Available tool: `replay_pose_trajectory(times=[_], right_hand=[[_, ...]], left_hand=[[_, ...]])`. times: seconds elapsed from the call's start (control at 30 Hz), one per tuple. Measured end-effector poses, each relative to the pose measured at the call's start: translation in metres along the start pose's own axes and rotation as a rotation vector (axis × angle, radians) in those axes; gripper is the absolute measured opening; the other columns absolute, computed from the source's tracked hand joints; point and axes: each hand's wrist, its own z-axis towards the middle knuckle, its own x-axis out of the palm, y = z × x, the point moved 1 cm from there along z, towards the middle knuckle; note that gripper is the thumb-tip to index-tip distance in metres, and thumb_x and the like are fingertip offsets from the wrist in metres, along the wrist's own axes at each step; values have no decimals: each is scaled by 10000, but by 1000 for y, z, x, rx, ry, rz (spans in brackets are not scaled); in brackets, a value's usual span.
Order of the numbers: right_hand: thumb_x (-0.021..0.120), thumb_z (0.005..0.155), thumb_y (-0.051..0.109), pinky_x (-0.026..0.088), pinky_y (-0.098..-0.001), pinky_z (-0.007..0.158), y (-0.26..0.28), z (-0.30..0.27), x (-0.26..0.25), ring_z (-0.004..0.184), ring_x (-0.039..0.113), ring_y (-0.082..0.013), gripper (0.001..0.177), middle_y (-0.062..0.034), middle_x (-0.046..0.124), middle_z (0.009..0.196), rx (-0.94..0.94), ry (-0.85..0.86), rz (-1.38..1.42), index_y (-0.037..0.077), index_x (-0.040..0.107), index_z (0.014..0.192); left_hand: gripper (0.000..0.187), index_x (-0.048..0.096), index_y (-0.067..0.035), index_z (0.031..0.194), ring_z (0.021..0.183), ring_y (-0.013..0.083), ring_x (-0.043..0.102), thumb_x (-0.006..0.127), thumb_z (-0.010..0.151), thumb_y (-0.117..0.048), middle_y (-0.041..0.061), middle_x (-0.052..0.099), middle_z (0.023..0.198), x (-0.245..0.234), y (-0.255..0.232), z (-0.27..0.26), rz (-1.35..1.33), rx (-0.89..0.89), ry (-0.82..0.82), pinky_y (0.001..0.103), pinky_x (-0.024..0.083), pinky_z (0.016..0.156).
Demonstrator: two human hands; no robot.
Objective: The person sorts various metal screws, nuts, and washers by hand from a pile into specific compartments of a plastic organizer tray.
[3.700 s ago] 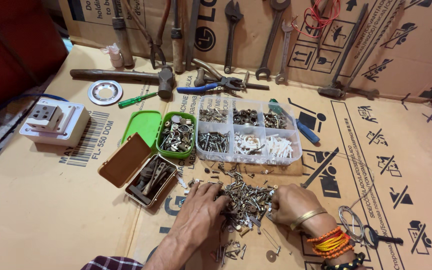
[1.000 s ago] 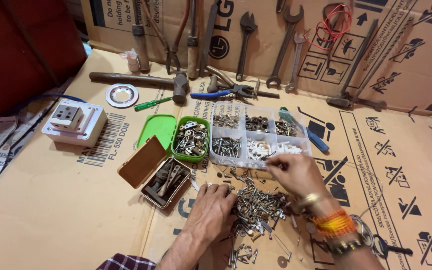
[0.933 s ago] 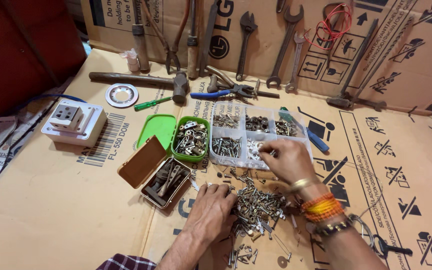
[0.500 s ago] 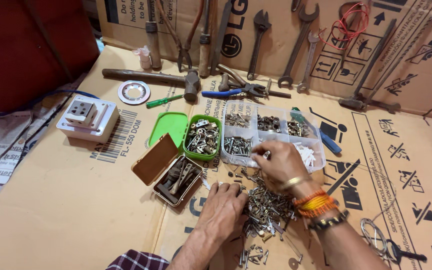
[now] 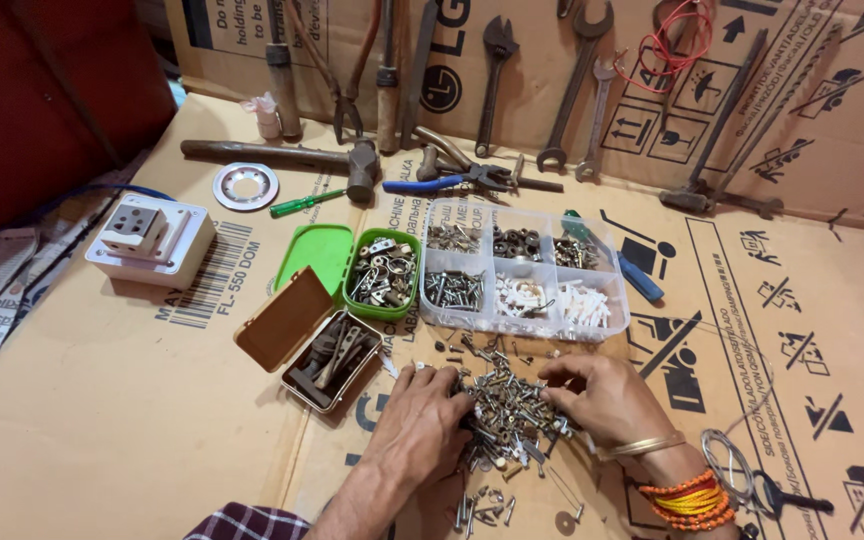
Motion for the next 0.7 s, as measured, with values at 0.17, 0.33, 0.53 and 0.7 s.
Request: replay_pose_trajectory(times=[0.17,0.33,0.53,0.7], right_hand=[[810,769,219,598,-347,815,-12,12,12,870,774,-216,292,-77,800,1010,-85,-26,-80,147,801,1052],[779,795,225,599,-368,837,-13,15,22,884,765,-241,256,-90,799,993,-98,-80,-133,155,806,1040],[718,849,206,574,-369,835,-8,18,45,872,739,-247,205,-74,788,1001,-313,-221,-85,134,800,1023],[732,836,223,574,-402,804,-12,22,50,855,712,-288,177,-87,748,887,-339,-240,-216,117,792,964]], left_hand=[[225,773,-85,969,1212,369,540,800,769,-184,195,607,1242,-2,2,-2,-7,0,17,558,331,1121],[243,762,-61,954,1205,364,544,811,752,-186,187,615,1241,-7,2,-1,20,15,19,548,345,1101],[284,739,-45,998,1204,365,542,811,755,-173,189,615,1231,-12,2,-3,20,-18,30,553,350,1100],[290,733,-29,1002,1231,378,532,814,768,-181,214,595,1285,-6,6,-1,31,-22,-3,594,311,1127]])
